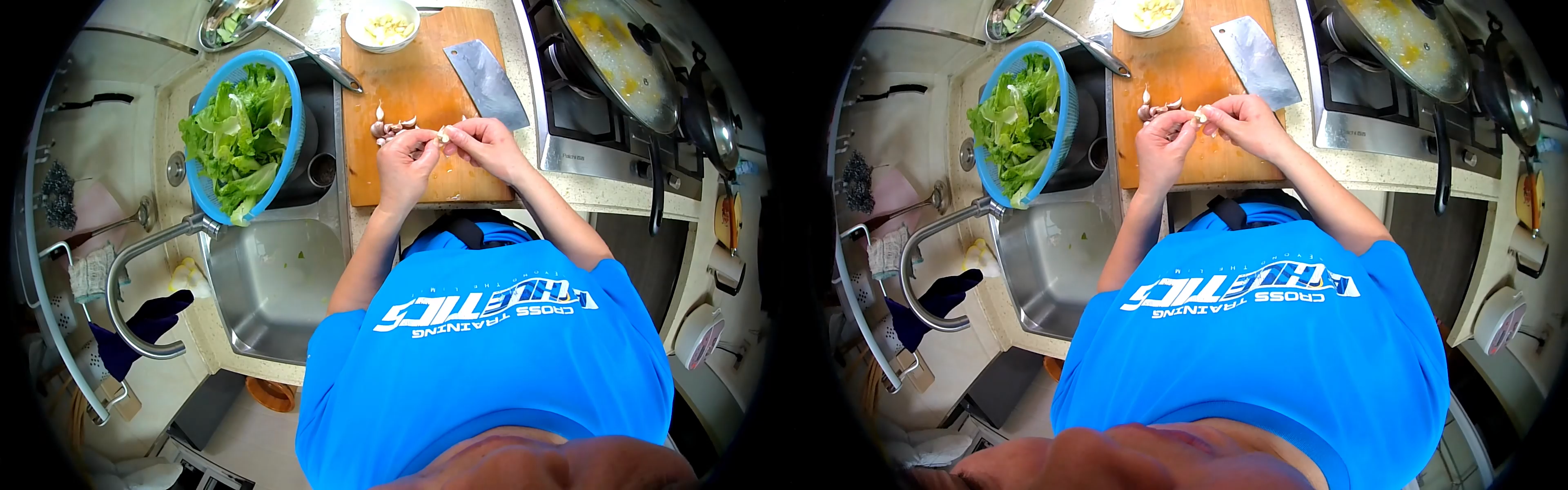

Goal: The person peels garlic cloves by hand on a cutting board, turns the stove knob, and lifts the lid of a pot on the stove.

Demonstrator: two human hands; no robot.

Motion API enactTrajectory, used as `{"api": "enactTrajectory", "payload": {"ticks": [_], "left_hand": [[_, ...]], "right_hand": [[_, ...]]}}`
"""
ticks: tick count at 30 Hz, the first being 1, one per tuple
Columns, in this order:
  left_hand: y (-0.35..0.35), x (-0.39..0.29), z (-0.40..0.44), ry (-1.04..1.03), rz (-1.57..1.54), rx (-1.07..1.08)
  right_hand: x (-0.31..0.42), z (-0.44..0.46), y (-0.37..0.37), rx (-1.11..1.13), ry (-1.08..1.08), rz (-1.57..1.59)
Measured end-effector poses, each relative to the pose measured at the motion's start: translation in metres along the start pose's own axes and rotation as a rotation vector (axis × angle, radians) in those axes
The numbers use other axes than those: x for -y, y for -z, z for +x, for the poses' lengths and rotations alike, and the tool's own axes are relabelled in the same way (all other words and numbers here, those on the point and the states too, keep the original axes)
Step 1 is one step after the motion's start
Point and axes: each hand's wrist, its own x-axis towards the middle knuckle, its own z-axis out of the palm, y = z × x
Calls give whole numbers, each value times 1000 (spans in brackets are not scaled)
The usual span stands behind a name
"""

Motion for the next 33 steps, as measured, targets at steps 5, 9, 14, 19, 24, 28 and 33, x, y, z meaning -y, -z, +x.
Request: {"api": "enactTrajectory", "payload": {"ticks": [5, 9, 14, 19, 24, 28, 33], "left_hand": [[3, 0, 0, 14, -48, -6], [1, -1, -2, 50, -201, 27], [3, 3, -1, 42, -204, 36], [13, 1, 3, 126, -521, 25], [17, -5, 4, 282, -845, 32], [5, 3, 1, 310, -729, 26], [4, 6, 0, 260, -517, 67]], "right_hand": [[-5, 3, 7, 149, -69, 188], [-5, 8, 9, 237, -68, 248], [2, 5, 4, 206, -26, 196], [-4, 8, 10, 206, -53, 217], [22, 45, 15, -7, 141, 83], [47, 114, 27, -129, 343, -20], [40, 95, 38, -197, 388, -388]]}}
